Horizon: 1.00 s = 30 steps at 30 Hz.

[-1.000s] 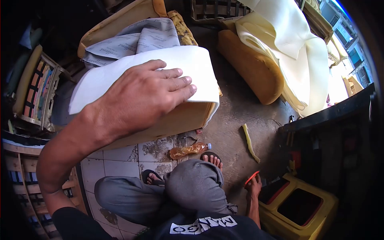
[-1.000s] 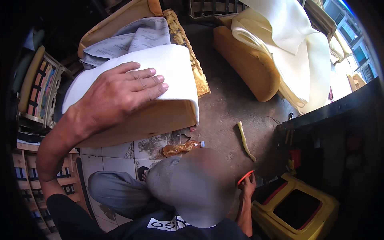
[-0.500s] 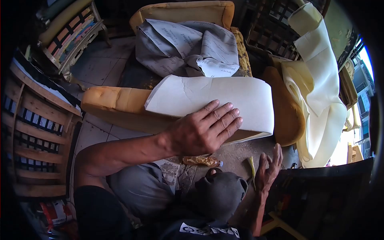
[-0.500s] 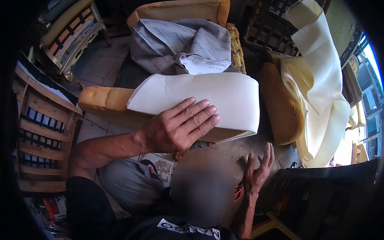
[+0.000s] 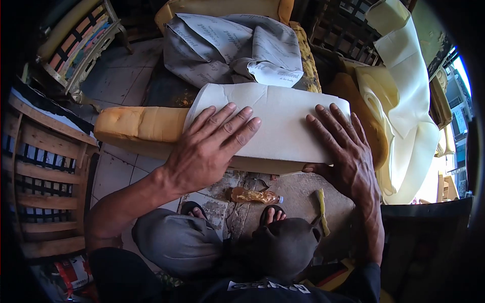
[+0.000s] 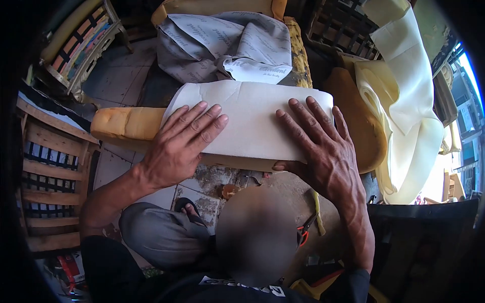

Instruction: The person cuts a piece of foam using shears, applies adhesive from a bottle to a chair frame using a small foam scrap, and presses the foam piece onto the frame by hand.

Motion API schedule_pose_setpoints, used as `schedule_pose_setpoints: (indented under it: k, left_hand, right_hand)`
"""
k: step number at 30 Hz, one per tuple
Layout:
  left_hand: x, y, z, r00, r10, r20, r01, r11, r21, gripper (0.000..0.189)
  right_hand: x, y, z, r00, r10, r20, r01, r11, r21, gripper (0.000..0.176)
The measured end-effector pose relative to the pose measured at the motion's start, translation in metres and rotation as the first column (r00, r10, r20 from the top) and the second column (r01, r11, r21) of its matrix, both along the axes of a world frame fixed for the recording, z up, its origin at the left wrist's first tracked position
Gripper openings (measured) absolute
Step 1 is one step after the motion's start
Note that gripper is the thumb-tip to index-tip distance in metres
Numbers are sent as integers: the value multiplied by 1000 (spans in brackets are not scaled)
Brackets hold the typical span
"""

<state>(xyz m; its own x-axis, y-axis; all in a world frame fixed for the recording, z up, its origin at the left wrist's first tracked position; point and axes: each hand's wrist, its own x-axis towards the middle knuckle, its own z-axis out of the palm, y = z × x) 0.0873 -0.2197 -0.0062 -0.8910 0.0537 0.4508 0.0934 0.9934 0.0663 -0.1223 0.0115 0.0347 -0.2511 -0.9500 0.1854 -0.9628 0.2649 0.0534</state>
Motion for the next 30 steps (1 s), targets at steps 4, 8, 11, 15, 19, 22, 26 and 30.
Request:
schedule_pose_setpoints:
  k: [4, 8, 11, 15, 19, 22, 26, 30]
  left_hand:
    - [20, -22, -5, 998, 30, 55, -27, 998, -51, 59]
    - [25, -26, -9, 999, 38, 23, -35, 992, -122, 52]
    - [24, -28, -4, 999, 43, 1, -43, 992, -118, 48]
    - [17, -32, 20, 998, 51, -29, -56, 970, -236, 46]
    - [21, -27, 11, 995, 58, 79, -39, 974, -222, 51]
    - [25, -24, -5, 995, 69, 70, -58, 987, -149, 50]
    - [25, -23, -5, 989, 102, 109, -80, 979, -189, 58]
    - [27, -22, 1, 980, 141, 144, -101, 961, -256, 69]
  right_hand:
    - [8, -14, 0, 997, 12, -76, -8, 999, 47, 91]
    - [16, -33, 4, 994, 89, -69, -84, 994, 76, 91]
    - [20, -42, -1, 992, 103, -73, -98, 993, 71, 95]
    - [19, -40, -4, 994, 84, -65, -82, 996, 23, 98]
    - [13, -37, -8, 993, 118, 6, -118, 992, 48, 92]
    - [12, -36, -11, 990, 142, -2, -142, 990, 15, 92]
    - [8, -32, -15, 983, 179, 31, -177, 982, -67, 88]
    - [-8, -16, 2, 916, 322, 241, -276, 939, -204, 102]
